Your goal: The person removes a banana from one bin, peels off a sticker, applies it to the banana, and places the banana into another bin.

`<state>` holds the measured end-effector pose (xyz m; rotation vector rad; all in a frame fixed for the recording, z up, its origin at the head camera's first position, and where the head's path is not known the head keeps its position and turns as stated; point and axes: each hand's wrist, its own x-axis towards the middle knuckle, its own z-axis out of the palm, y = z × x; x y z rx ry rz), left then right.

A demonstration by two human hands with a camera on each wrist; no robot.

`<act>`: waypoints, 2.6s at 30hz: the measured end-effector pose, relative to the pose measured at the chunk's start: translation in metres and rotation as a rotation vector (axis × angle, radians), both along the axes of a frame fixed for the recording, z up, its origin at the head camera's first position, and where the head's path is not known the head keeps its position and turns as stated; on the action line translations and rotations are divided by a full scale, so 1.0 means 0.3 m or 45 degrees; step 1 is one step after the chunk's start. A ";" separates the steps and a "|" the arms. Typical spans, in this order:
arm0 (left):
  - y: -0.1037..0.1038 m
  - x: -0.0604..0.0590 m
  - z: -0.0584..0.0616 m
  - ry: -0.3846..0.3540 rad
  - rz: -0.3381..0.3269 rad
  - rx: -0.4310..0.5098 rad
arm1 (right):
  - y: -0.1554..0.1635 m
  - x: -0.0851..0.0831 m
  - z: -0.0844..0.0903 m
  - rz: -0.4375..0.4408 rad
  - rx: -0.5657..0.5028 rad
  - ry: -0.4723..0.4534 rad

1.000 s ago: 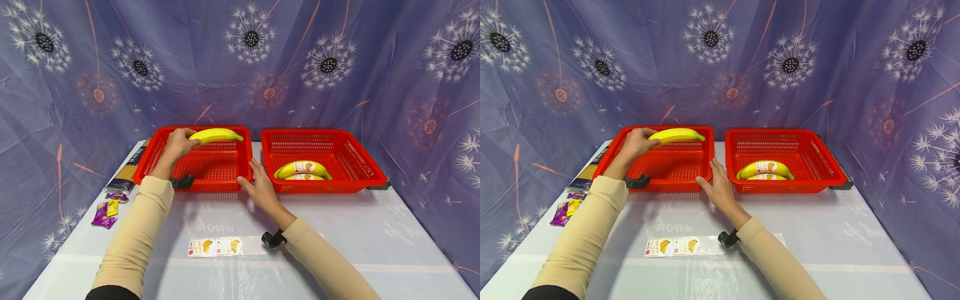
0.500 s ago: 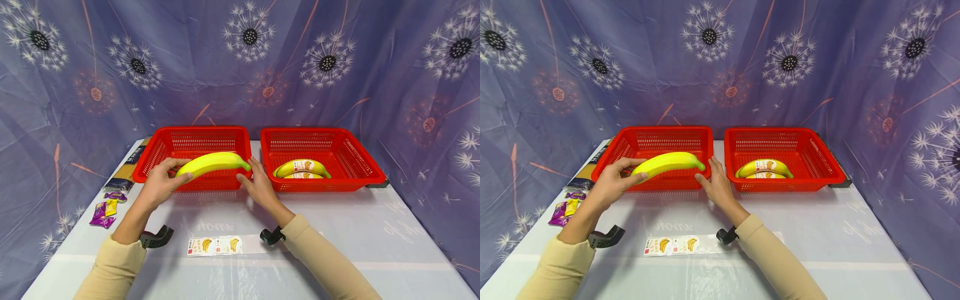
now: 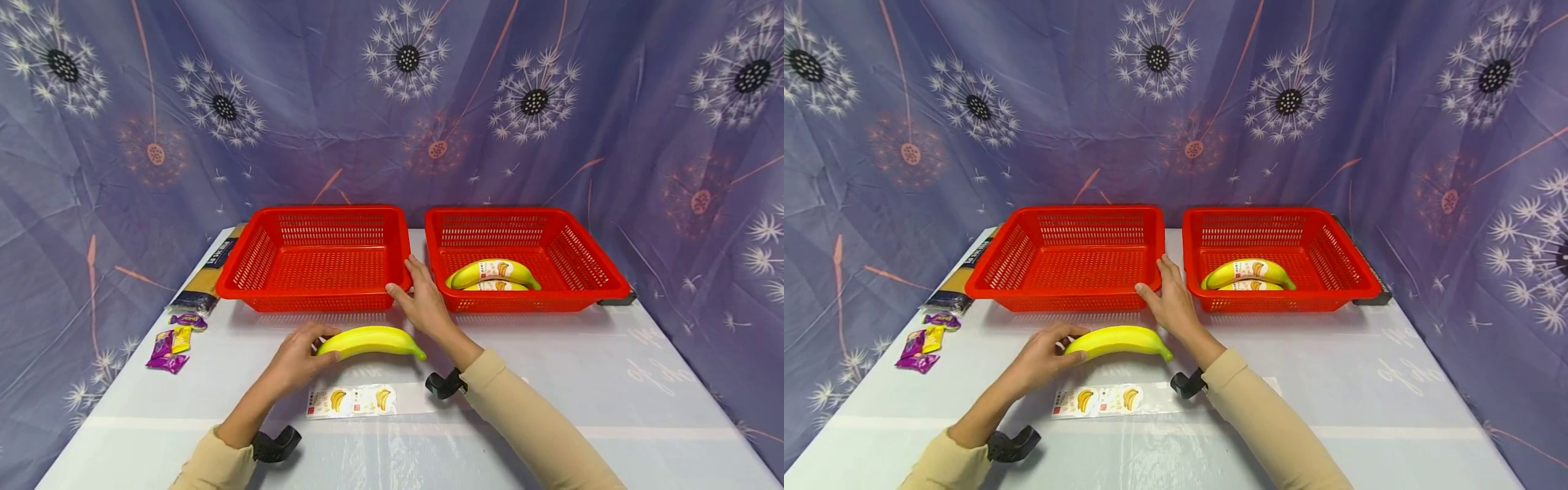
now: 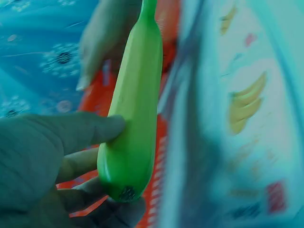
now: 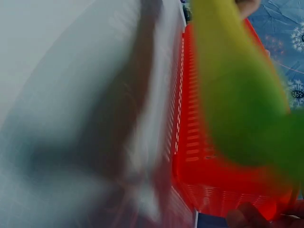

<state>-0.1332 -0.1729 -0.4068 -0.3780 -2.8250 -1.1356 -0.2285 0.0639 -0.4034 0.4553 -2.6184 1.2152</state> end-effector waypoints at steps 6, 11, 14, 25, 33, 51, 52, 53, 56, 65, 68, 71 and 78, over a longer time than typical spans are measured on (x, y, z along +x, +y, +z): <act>0.083 -0.032 -0.056 0.001 0.036 -0.032 | 0.002 -0.003 -0.001 -0.005 0.005 -0.040; 0.137 -0.057 -0.089 0.004 0.026 0.002 | 0.000 -0.004 0.002 -0.006 0.002 -0.081; 0.163 -0.066 -0.101 0.018 0.013 0.013 | -0.001 -0.003 0.005 -0.008 -0.012 -0.106; 0.258 -0.095 -0.117 0.057 -0.046 0.049 | -0.004 -0.004 0.005 -0.016 -0.030 -0.108; 0.274 -0.098 -0.122 0.093 -0.054 0.045 | -0.002 0.001 0.006 -0.004 -0.049 -0.108; 0.133 0.047 -0.053 0.134 0.032 0.048 | 0.069 0.207 -0.018 0.139 -0.009 0.131; 0.124 0.060 -0.053 0.141 0.032 0.037 | 0.073 0.227 -0.026 0.146 0.004 0.150; 0.115 0.072 -0.054 0.149 0.032 0.023 | 0.077 0.246 -0.035 0.152 0.023 0.169; 0.092 0.109 -0.060 0.138 0.033 -0.006 | 0.084 0.295 -0.065 0.192 0.060 0.190; 0.060 0.185 -0.098 0.108 0.019 -0.058 | 0.069 0.382 -0.129 0.396 0.195 0.038; 0.055 0.196 -0.112 0.072 0.011 -0.062 | 0.058 0.388 -0.144 0.418 0.224 -0.001; 0.052 0.201 -0.121 0.003 0.001 -0.072 | 0.048 0.390 -0.159 0.431 0.269 0.009; 0.045 0.200 -0.126 -0.043 -0.027 -0.092 | 0.030 0.399 -0.171 0.406 0.381 0.068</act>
